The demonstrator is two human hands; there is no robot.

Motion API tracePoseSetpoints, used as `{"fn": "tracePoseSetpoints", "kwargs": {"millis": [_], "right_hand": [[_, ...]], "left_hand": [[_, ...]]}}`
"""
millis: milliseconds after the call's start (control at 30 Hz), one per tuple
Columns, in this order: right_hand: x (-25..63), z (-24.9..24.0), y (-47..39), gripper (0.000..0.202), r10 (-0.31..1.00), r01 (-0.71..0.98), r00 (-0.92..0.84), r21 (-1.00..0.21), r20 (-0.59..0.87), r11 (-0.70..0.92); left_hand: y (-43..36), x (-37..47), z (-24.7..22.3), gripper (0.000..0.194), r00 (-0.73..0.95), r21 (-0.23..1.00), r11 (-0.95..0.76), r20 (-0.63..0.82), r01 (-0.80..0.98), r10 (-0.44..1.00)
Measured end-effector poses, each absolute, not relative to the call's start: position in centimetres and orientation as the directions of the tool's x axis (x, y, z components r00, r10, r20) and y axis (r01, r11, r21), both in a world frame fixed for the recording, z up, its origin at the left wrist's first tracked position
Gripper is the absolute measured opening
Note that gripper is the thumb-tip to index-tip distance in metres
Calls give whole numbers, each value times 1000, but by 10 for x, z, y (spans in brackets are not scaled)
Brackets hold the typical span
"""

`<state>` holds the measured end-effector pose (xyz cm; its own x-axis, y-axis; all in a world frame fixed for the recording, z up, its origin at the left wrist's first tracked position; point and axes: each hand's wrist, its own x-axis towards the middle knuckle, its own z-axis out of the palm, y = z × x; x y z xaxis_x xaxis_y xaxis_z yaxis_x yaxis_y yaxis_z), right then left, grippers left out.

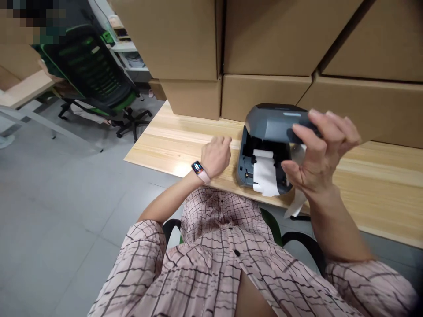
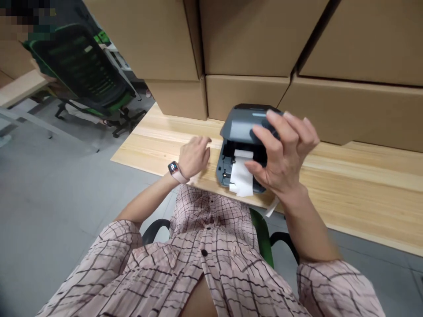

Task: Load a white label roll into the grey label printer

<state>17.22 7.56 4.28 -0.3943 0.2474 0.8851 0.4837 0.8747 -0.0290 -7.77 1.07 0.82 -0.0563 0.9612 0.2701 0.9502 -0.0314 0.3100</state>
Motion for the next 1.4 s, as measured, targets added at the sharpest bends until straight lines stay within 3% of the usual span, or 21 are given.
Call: {"fn": "tracePoseSetpoints", "kwargs": {"millis": [133, 200, 300, 367, 433, 533, 600, 667, 833, 967, 1200, 1400], "right_hand": [[157, 86, 111, 64, 273, 498, -361, -63, 892, 865], [150, 106, 128, 59, 342, 558, -341, -104, 876, 823], [144, 115, 143, 54, 305, 625, -287, -64, 908, 778], [145, 104, 144, 41, 267, 605, -306, -30, 914, 795], [150, 84, 142, 31, 354, 533, -458, -66, 815, 843], [156, 55, 141, 32, 454, 403, -802, -209, 389, 891], [158, 43, 145, 33, 410, 370, -903, -253, 130, 894], [156, 39, 153, 36, 366, 356, -931, -238, -1, 904], [147, 49, 169, 38, 257, 294, -951, -241, -172, 925], [144, 59, 171, 39, 228, 286, -940, -220, -253, 933], [137, 65, 174, 37, 242, 350, -901, -272, -361, 896], [138, 66, 183, 48, 172, 314, -914, -372, -367, 873]], "left_hand": [[78, -89, 11, 68, 78, 636, -343, 406, 691, 910], [116, -87, 2, 74, 38, 761, -368, 413, 535, 910], [157, -77, -7, 71, -74, 850, -340, 400, 403, 913], [170, -71, -5, 66, -139, 864, -306, 388, 400, 911], [174, -67, 2, 61, -167, 855, -267, 372, 444, 913], [171, -64, 10, 55, -171, 836, -191, 319, 514, 932], [165, -63, 10, 57, -154, 837, -143, 260, 528, 953], [154, -62, 9, 70, -87, 863, -126, 192, 490, 977], [118, -67, 17, 122, 188, 957, -55, 1, 284, 982], [104, -72, 20, 143, 220, 938, -2, -80, 347, 972], [108, -67, 15, 137, 160, 748, -4, -137, 664, 978], [101, -67, 29, 131, 202, 830, 99, -247, 548, 948]]}}
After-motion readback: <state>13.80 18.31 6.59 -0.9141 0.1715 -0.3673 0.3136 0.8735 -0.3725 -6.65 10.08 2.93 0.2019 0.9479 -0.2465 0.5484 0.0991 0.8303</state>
